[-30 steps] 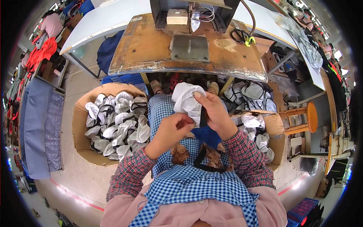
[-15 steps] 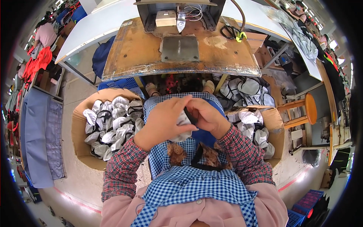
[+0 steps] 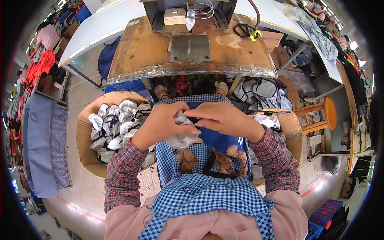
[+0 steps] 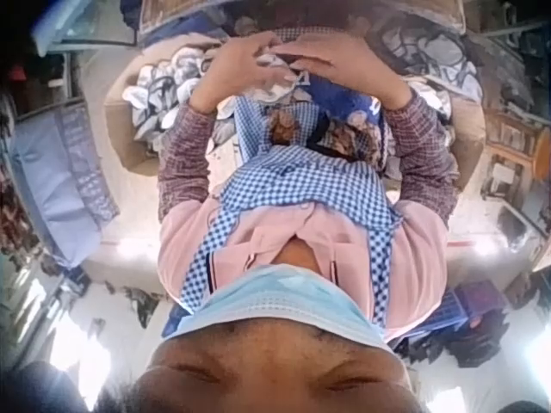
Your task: Assembling face masks by attaching elastic ear straps to the mask fabric using a machine press.
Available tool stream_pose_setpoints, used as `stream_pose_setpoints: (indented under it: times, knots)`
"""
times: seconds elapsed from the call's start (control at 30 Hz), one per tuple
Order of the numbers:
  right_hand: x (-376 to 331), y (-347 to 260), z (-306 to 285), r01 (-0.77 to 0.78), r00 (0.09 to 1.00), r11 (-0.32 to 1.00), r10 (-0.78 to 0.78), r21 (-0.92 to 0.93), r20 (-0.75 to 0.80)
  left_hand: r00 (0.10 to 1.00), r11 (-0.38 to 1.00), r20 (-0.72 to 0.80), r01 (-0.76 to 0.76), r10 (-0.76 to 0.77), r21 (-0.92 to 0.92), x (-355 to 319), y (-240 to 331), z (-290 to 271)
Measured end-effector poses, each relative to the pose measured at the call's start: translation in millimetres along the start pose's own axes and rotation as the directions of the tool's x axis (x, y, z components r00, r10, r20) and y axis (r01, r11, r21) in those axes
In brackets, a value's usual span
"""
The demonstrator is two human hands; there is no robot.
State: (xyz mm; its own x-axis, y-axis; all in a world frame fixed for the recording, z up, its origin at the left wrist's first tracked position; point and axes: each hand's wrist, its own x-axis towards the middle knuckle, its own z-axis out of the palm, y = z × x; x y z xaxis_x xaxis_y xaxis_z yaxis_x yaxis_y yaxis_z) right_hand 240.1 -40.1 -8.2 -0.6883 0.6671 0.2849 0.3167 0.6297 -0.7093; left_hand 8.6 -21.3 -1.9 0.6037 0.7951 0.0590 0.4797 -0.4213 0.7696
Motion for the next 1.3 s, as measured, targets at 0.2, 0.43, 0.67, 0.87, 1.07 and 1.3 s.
stream_pose_setpoints:
  times: [0.2,0.43,0.67,0.87,1.07,1.3]
  knots:
    - [3,3,-2,0.011,1.000,0.997,-0.013,0.082,0.019,0.982,0.997,0.178,-0.062,0.067,-0.034,7,-2,0]
    - [-2,3,-8,0.096,0.994,0.991,-0.099,-0.093,-0.034,0.967,0.975,0.136,-0.207,0.216,-0.077,14,-1,11]
    - [0,2,-19,0.063,0.994,0.990,-0.073,-0.122,-0.077,0.934,0.985,0.353,0.013,0.049,-0.171,31,-1,-8]
    - [13,14,-25,0.042,0.971,0.963,-0.103,-0.267,-0.217,0.968,0.987,0.226,-0.074,0.105,-0.140,55,-16,-23]
    - [37,28,-30,-0.049,0.902,0.985,-0.027,-0.165,-0.432,0.965,0.957,0.238,0.167,-0.109,-0.239,85,-32,-56]
    - [69,52,-40,-0.107,0.822,0.989,0.145,0.102,-0.551,0.973,0.892,0.091,0.229,-0.210,-0.389,124,-30,-78]
